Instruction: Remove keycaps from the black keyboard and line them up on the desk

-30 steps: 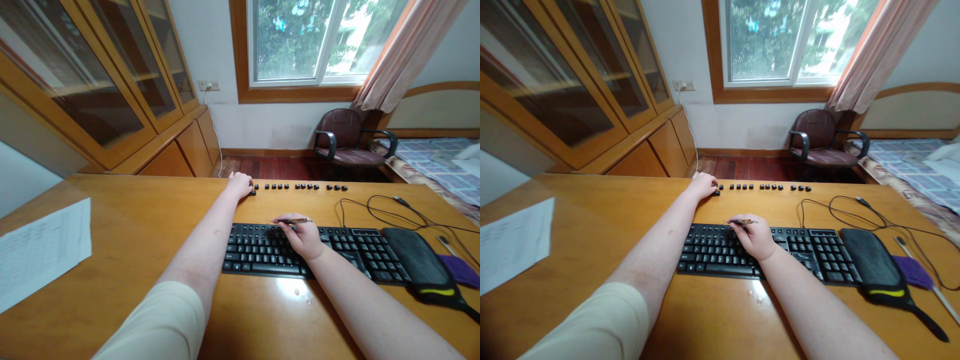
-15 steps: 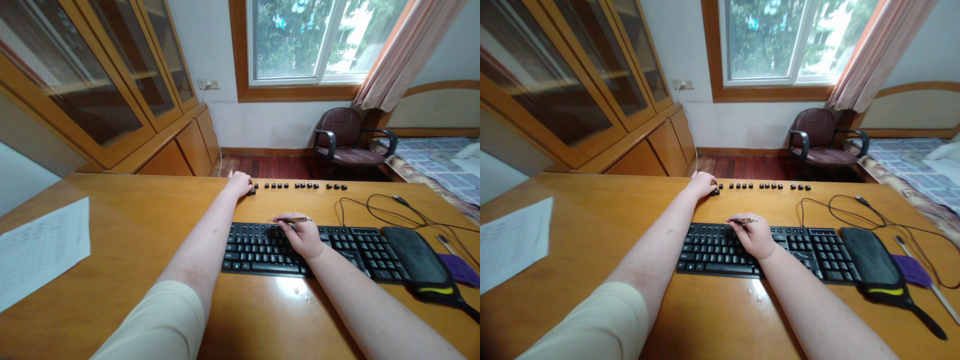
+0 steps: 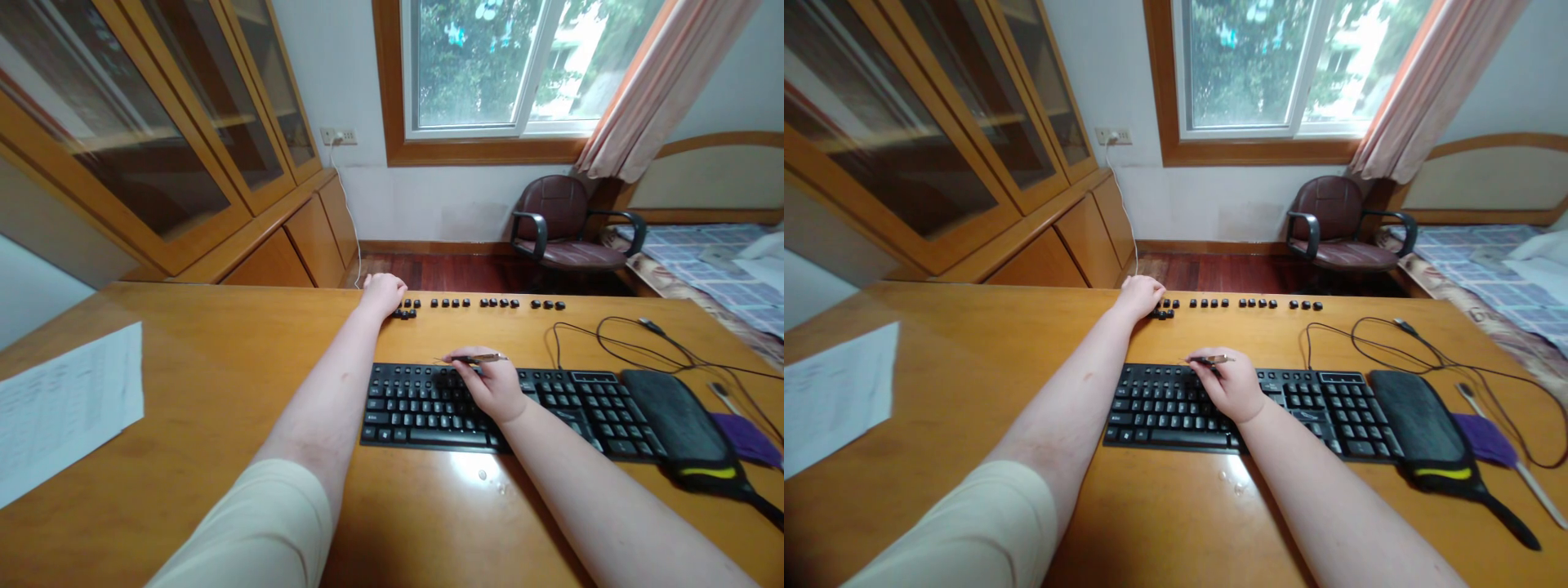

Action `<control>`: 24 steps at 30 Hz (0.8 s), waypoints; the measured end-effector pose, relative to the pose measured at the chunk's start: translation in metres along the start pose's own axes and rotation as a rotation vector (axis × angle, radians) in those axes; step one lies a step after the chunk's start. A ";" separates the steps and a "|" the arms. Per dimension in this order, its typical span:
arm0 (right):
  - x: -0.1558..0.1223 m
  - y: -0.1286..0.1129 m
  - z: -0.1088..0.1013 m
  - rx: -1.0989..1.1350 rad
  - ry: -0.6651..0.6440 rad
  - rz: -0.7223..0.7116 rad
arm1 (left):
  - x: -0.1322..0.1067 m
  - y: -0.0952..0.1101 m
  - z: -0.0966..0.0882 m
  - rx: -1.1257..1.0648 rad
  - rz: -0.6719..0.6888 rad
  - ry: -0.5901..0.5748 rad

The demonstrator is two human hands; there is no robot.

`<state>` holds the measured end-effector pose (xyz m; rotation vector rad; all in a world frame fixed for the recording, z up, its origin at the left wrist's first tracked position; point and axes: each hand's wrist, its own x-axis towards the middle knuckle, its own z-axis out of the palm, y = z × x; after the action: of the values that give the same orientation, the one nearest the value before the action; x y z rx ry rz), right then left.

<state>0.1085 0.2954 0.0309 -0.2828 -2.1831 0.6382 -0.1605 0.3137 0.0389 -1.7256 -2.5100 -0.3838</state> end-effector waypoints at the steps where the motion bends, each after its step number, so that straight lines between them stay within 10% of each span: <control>1: 0.000 0.000 0.000 0.000 -0.003 0.002 | -0.001 -0.001 -0.009 -0.015 0.003 0.026; 9: 0.001 -0.001 0.000 0.000 -0.008 0.005 | -0.030 0.003 -0.088 -0.111 0.083 0.402; 17: 0.002 0.000 0.000 0.002 -0.001 -0.016 | -0.067 0.003 -0.014 -0.008 0.136 0.236; 24: 0.001 -0.001 -0.001 -0.023 -0.012 0.002 | -0.057 -0.005 0.006 -0.004 0.162 0.158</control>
<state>0.1085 0.2954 0.0326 -0.2938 -2.2035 0.6174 -0.1438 0.2616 0.0213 -1.8074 -2.2448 -0.4914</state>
